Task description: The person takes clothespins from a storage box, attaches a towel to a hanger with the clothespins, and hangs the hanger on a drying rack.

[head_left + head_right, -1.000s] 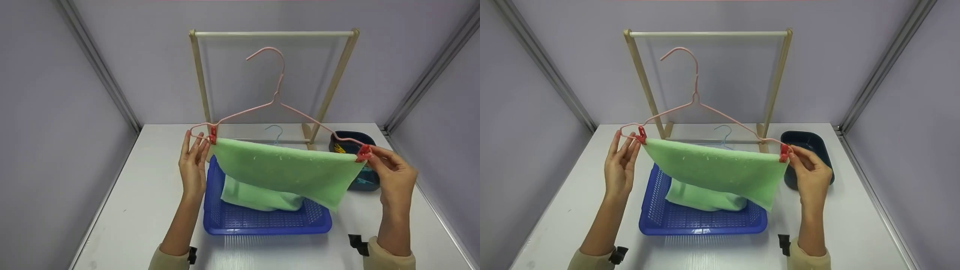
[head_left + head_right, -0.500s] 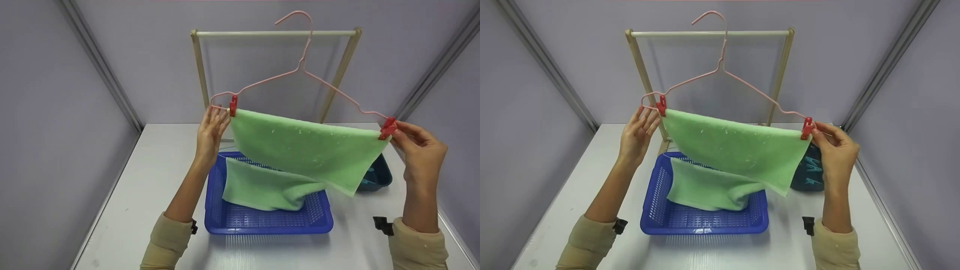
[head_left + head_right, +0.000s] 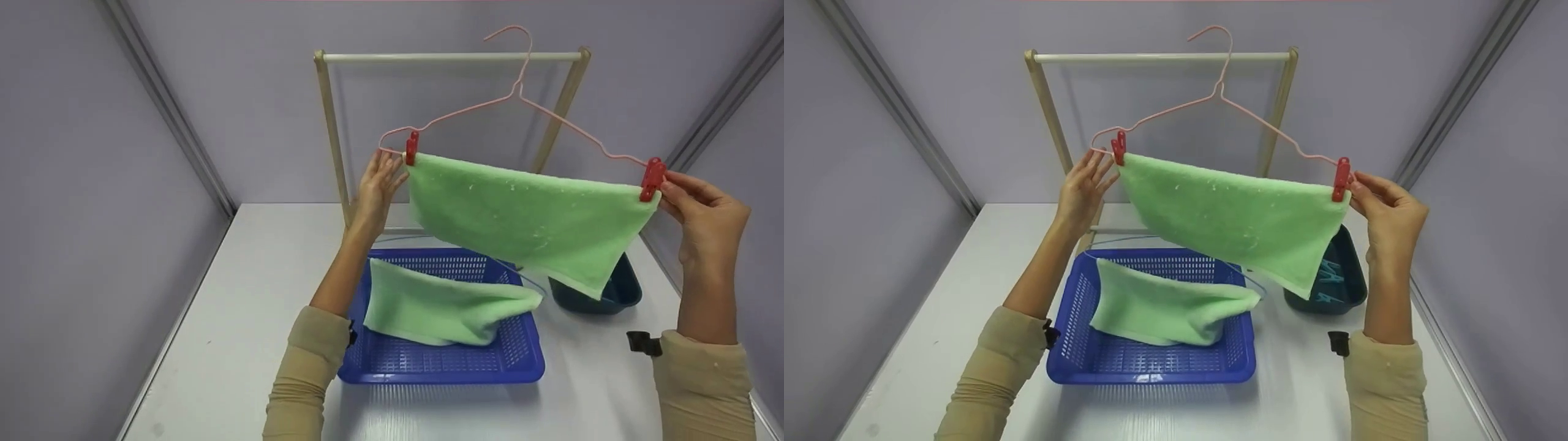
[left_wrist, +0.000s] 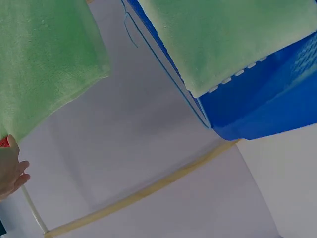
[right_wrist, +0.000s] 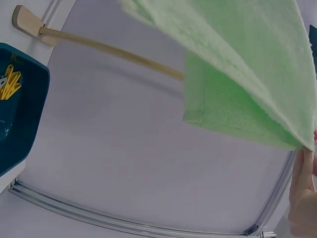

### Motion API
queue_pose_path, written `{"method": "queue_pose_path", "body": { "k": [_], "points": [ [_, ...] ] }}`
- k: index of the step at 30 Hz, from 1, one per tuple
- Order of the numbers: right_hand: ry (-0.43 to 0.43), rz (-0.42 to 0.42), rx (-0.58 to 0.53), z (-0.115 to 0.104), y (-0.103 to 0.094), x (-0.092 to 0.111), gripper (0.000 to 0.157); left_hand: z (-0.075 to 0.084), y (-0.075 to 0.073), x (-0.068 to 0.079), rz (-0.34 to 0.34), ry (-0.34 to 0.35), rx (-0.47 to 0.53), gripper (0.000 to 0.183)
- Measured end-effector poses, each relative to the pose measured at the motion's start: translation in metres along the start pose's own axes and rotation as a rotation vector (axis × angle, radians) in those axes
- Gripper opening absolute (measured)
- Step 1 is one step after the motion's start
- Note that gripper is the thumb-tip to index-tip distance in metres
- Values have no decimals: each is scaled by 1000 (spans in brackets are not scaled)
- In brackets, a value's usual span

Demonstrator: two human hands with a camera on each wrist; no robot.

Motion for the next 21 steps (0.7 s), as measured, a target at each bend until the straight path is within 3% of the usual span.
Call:
{"method": "queue_pose_path", "body": {
  "k": [7, 14, 21],
  "points": [
    [24, -2, 28, -1, 3, -10, 38, -8, 1, -14, -11, -9, 49, 52],
    [58, -9, 63, 2, 2, -10, 37, -15, -7, -14, -56, -23, 44, 53],
    [110, -48, 2, 11, -6, -6, 33, -27, -14, -13, -60, -35, 29, 51]
  ]
}}
Point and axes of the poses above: each hand's wrist, its own x-axis away from the middle knuckle, its own y-axis out of the palm, z = x × y, the point moved 3 cm from there along -x, towards the middle knuckle, and after that the axes turned 2 degrees about -z, right-handed, at the moved point
